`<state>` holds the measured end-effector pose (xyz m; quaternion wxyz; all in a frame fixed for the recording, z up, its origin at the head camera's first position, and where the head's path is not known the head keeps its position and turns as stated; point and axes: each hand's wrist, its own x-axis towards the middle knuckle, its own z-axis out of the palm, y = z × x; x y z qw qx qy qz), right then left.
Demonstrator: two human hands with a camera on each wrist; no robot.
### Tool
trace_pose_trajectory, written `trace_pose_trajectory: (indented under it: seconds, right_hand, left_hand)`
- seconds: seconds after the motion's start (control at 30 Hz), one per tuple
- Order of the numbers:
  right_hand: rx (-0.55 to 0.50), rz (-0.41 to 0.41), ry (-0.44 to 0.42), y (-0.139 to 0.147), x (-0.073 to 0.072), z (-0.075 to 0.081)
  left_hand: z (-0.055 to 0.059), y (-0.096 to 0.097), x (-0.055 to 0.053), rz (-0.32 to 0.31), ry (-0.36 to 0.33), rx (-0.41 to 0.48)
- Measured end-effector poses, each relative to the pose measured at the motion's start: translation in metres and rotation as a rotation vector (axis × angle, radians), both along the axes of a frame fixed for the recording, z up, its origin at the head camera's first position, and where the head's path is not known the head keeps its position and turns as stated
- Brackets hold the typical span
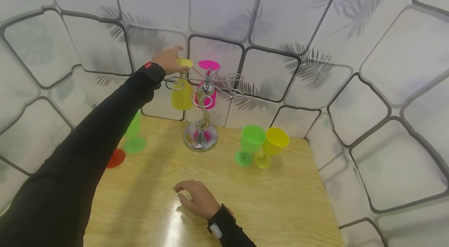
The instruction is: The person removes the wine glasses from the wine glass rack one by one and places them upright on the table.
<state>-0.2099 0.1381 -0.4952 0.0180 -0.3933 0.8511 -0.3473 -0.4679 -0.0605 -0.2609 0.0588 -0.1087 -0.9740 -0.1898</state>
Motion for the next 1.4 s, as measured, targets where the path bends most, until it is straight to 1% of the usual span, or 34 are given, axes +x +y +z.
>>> trace_pose_trajectory:
  seconds: [0.13,0.3,0.47,0.6,0.73,0.97,1.1,1.23,1.4]
  right_hand:
    - [-0.006,0.001,-0.02,0.0,0.0,0.001]
    - [-0.004,-0.004,-0.037,0.0,0.0,0.001]
    - [-0.01,-0.009,-0.047,0.001,0.001,0.001]
    - [-0.013,-0.02,-0.048,0.002,0.002,0.001]
    - [-0.019,-0.022,-0.044,0.002,0.003,0.0]
    - [-0.015,-0.028,-0.058,0.004,0.003,0.0]
    - [-0.018,-0.027,-0.06,0.005,0.003,0.0]
    - [-0.023,-0.025,-0.056,0.005,0.003,-0.001]
    - [-0.024,-0.027,-0.049,0.005,0.004,-0.001]
  left_hand:
    - [-0.002,0.002,-0.003,0.011,0.006,0.017]
    - [-0.007,0.004,-0.012,0.03,0.024,0.024]
    - [-0.01,0.006,-0.018,0.021,0.036,0.048]
    - [-0.009,0.008,-0.017,0.004,0.027,0.074]
    - [-0.007,0.009,-0.014,-0.013,0.021,0.08]
    - [-0.007,0.011,-0.013,-0.067,0.021,0.048]
    - [-0.006,0.013,-0.012,-0.091,0.008,0.046]
    - [-0.007,0.013,-0.013,-0.118,0.002,0.052]
    - [-0.002,0.014,-0.007,-0.169,0.001,0.041]
